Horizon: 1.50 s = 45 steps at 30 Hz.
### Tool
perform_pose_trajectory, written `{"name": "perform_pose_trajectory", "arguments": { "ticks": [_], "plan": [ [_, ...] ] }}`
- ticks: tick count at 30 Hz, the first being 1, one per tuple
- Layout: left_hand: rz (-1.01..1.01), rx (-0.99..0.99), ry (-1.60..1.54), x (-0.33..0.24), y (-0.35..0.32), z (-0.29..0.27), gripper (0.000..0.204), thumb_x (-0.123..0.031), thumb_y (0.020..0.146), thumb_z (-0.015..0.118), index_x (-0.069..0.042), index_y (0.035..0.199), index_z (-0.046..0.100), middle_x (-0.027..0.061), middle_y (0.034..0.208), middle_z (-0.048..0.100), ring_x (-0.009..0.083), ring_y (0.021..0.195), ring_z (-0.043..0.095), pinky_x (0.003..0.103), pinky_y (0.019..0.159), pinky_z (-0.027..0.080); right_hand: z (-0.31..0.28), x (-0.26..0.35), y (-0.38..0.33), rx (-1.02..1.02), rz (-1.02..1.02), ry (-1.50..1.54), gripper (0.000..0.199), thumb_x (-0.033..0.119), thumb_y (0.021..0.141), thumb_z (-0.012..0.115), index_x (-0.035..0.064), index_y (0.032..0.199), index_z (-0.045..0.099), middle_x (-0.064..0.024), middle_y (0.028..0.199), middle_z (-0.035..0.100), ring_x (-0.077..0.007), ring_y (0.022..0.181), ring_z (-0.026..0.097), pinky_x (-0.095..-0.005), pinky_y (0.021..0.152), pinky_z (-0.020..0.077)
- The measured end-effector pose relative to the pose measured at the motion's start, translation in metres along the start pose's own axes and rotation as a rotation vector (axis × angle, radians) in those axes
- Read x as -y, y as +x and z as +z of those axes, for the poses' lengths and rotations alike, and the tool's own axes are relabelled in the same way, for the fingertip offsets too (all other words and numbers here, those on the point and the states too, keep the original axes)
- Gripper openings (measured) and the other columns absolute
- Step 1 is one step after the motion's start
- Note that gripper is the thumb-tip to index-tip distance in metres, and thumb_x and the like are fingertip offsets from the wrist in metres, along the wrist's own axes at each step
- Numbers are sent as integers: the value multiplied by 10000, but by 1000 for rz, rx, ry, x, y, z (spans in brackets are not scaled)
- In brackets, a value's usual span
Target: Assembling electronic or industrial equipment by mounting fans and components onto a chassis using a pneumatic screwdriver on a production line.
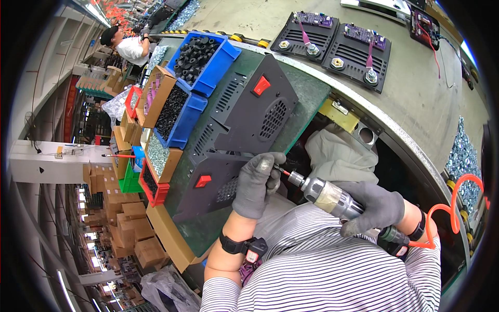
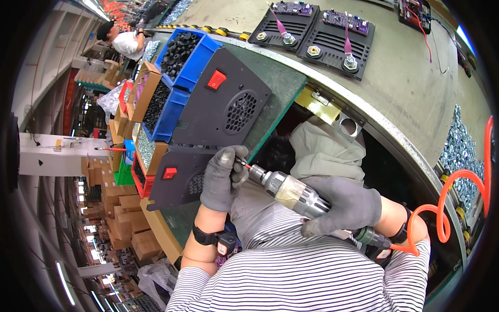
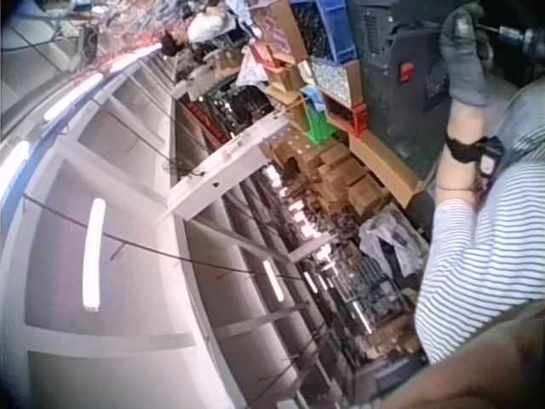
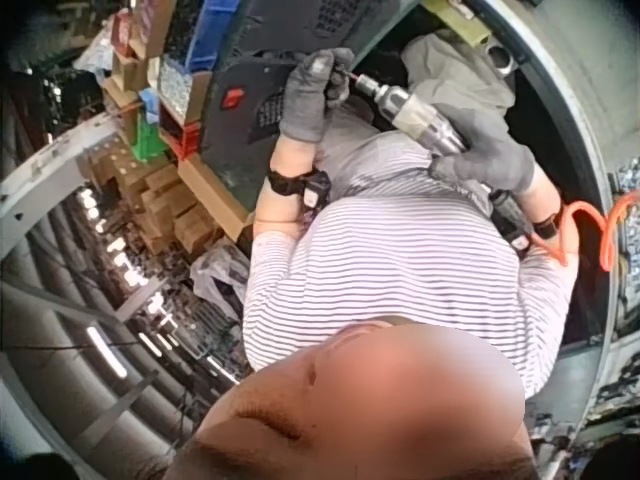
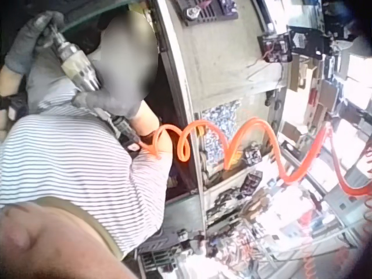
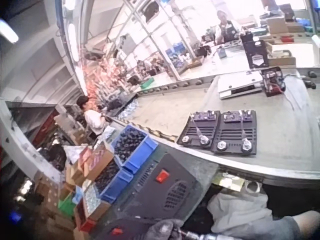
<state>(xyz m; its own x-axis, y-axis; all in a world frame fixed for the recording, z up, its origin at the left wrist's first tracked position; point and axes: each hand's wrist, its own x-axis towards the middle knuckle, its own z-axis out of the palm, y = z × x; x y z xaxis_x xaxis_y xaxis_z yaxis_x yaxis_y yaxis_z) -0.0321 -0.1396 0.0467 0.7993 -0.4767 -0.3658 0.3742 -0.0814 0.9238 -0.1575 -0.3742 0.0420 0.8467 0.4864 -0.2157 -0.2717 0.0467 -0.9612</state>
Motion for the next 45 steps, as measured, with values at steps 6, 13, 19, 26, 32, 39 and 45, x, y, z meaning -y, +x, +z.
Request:
{"name": "perform_pose_trajectory", "arguments": {
  "ticks": [6,13,19,26,32,39,45],
  "plan": [
    [102,299,656,-21,-22,-7,534,-498,876,541,-25,1109,622,-16,717,534,73,657,478,214,585,384,-4,12,3,-89,-7,-53,585,259,680,776,-3,1136,521,-83,850,581,-163,774,545,-293,716,453],
    [718,-116,1756,-168,-33,32,568,-366,688,732,-29,1125,596,99,864,584,212,675,528,308,641,429,-9,4,1,-170,-34,32,511,205,672,769,1,1081,542,-56,830,552,-140,748,531,-287,695,448],
    [4,184,1863,-177,22,10,474,-355,751,645,-15,1080,615,210,995,612,350,940,599,413,821,470,-3,14,12,-125,-9,-17,483,230,677,767,7,1045,547,-57,788,559,-138,729,532,-287,684,448],
    [-105,311,1608,-172,41,-5,407,-315,774,622,14,1013,628,222,912,640,350,874,623,400,777,483,-8,14,19,-125,-49,-52,460,227,680,766,7,1018,544,-50,750,558,-130,688,532,-285,654,449],
    [-256,399,1469,-177,46,-6,362,-271,801,610,11,1027,620,188,888,663,310,822,639,351,743,490,-8,27,25,-108,4,-52,466,229,699,759,5,1043,539,-49,761,564,-123,696,535,-281,657,449],
    [-225,411,1520,-174,47,-8,353,-251,790,612,10,1026,620,172,880,668,292,801,642,347,731,490,-7,25,35,-104,-24,-54,462,237,698,761,5,1032,541,-41,753,568,-120,687,538,-277,647,449],
    [-196,434,1419,-173,47,-16,376,-271,782,614,11,1029,617,172,890,668,300,803,639,349,740,490,-3,31,41,-125,-42,-141,434,267,697,755,7,976,547,-53,716,593,-124,673,570,-287,635,458]
  ]
}}
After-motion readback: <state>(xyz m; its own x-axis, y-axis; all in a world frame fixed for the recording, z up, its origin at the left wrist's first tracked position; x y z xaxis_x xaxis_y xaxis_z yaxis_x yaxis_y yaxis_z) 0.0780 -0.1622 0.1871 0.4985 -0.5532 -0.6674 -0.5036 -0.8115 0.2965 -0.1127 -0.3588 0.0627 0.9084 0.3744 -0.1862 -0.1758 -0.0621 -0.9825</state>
